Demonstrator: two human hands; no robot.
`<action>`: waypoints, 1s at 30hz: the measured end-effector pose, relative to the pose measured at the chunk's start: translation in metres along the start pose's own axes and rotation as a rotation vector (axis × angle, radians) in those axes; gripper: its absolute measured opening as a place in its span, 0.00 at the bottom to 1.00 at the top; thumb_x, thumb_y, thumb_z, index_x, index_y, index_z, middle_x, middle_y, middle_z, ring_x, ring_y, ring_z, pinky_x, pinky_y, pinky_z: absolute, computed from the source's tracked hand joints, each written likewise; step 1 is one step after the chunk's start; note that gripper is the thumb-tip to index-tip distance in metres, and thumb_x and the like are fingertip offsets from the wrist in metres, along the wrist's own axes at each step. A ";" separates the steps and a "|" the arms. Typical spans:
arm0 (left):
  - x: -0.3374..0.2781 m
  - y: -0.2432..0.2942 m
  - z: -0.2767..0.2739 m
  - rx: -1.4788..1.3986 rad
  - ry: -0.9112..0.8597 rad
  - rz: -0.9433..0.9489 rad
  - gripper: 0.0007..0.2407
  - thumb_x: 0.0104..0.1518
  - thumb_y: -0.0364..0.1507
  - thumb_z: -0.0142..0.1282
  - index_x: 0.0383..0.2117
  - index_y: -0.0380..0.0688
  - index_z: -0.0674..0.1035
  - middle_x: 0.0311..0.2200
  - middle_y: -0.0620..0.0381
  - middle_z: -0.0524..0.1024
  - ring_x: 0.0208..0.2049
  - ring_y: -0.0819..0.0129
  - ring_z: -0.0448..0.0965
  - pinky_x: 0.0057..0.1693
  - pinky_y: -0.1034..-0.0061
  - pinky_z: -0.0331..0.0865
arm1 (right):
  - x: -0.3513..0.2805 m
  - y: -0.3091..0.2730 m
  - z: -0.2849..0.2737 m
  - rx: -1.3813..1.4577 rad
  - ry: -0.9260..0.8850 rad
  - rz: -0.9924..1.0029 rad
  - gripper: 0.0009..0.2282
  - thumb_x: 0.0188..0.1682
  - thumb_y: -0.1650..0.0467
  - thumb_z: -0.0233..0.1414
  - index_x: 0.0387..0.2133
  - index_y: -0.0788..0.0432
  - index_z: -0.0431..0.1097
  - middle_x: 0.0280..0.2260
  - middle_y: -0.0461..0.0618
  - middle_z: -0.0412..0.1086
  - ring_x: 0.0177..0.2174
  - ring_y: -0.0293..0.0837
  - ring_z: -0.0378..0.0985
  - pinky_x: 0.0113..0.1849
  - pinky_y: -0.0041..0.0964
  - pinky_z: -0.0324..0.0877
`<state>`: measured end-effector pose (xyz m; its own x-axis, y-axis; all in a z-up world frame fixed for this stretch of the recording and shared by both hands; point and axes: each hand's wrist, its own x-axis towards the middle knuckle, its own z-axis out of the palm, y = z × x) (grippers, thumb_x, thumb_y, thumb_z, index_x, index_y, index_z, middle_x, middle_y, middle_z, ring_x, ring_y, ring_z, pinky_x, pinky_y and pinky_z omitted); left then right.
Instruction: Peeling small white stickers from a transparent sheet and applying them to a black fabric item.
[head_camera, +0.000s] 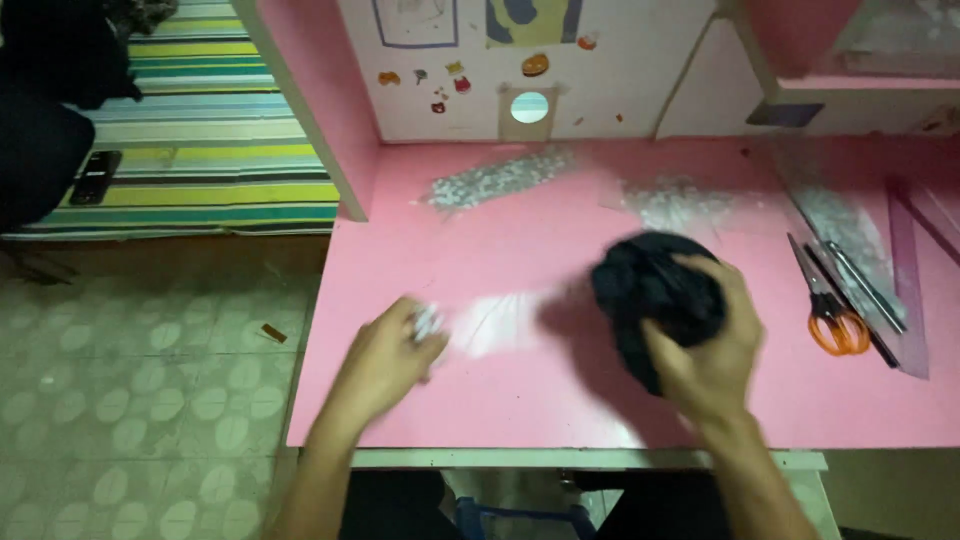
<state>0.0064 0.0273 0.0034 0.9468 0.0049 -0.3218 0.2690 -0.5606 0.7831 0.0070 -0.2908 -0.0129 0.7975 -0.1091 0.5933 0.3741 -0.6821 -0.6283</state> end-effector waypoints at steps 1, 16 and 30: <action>0.010 0.007 0.005 0.066 -0.008 0.060 0.15 0.53 0.32 0.60 0.47 0.44 0.78 0.23 0.46 0.83 0.21 0.60 0.86 0.37 0.63 0.79 | 0.004 -0.012 0.010 0.075 0.074 0.002 0.26 0.34 0.75 0.66 0.50 0.53 0.71 0.48 0.54 0.73 0.52 0.59 0.76 0.55 0.51 0.66; 0.054 0.009 0.021 0.103 0.016 0.099 0.07 0.60 0.28 0.53 0.36 0.35 0.79 0.15 0.50 0.79 0.15 0.60 0.81 0.29 0.68 0.75 | 0.040 0.004 0.089 -0.261 -0.411 -0.078 0.29 0.31 0.76 0.63 0.51 0.50 0.68 0.53 0.60 0.64 0.51 0.69 0.69 0.48 0.64 0.72; 0.058 -0.013 0.022 0.150 -0.021 0.208 0.08 0.57 0.25 0.54 0.39 0.36 0.81 0.18 0.38 0.80 0.17 0.51 0.81 0.31 0.57 0.74 | 0.000 -0.044 0.122 0.110 -0.239 -0.149 0.28 0.30 0.78 0.60 0.49 0.49 0.69 0.49 0.57 0.68 0.52 0.63 0.70 0.54 0.57 0.67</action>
<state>0.0543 0.0169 -0.0370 0.9747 -0.1400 -0.1740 0.0378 -0.6645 0.7463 0.0483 -0.1721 -0.0469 0.8139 0.1682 0.5562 0.5340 -0.5939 -0.6018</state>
